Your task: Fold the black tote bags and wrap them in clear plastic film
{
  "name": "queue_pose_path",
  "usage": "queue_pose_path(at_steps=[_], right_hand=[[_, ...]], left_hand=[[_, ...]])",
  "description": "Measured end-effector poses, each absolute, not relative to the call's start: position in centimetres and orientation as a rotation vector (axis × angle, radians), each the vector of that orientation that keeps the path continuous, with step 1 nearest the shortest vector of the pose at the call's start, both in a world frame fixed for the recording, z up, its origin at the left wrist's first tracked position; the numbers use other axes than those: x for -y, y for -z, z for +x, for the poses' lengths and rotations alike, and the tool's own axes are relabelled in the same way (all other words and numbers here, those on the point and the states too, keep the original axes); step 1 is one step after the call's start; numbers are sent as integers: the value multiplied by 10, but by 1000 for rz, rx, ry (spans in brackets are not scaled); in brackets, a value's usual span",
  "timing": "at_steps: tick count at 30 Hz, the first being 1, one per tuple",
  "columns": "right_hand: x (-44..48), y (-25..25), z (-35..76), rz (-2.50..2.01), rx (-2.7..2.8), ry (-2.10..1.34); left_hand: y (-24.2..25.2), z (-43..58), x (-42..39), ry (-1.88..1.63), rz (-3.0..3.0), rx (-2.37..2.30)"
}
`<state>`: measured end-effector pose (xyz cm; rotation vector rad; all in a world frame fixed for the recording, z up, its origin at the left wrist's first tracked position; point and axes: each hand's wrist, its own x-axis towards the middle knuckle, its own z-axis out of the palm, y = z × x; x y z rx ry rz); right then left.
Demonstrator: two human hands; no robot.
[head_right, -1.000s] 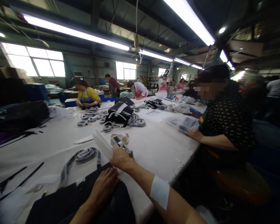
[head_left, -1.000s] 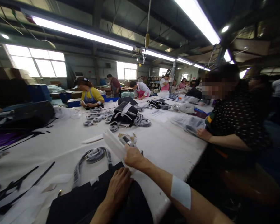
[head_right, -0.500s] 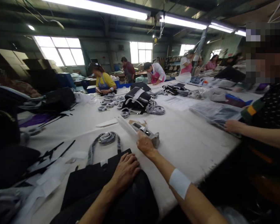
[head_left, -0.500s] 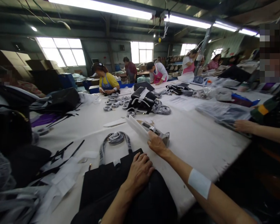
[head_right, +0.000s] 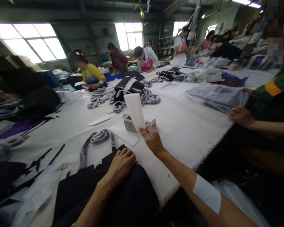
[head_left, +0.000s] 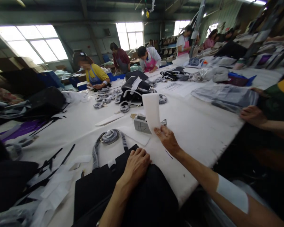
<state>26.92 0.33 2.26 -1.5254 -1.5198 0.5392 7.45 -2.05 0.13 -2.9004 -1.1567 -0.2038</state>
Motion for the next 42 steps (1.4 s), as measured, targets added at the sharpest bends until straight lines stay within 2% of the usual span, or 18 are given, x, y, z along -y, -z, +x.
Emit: queue_pose_path(at_steps=[6, 17, 24, 31, 37, 42], right_hand=[[10, -11, 272, -1367, 1320, -998], [-14, 1, 249, -1256, 1132, -1639], [-41, -20, 249, -1200, 1060, -1661], [-37, -20, 231, -1199, 1150, -1874], [-33, -13, 238, -1321, 1492, -2011], [-17, 4, 233, -1330, 1709, -1940]], left_hand=[[-15, 72, 26, 84, -2856, 1157], [-13, 65, 32, 254, -2913, 1126], [-8, 60, 37, 418, -2886, 1062], [-10, 58, 39, 510, -2835, 1021], [-9, 56, 37, 536, -2805, 1058], [-9, 55, 37, 555, -2830, 1058]])
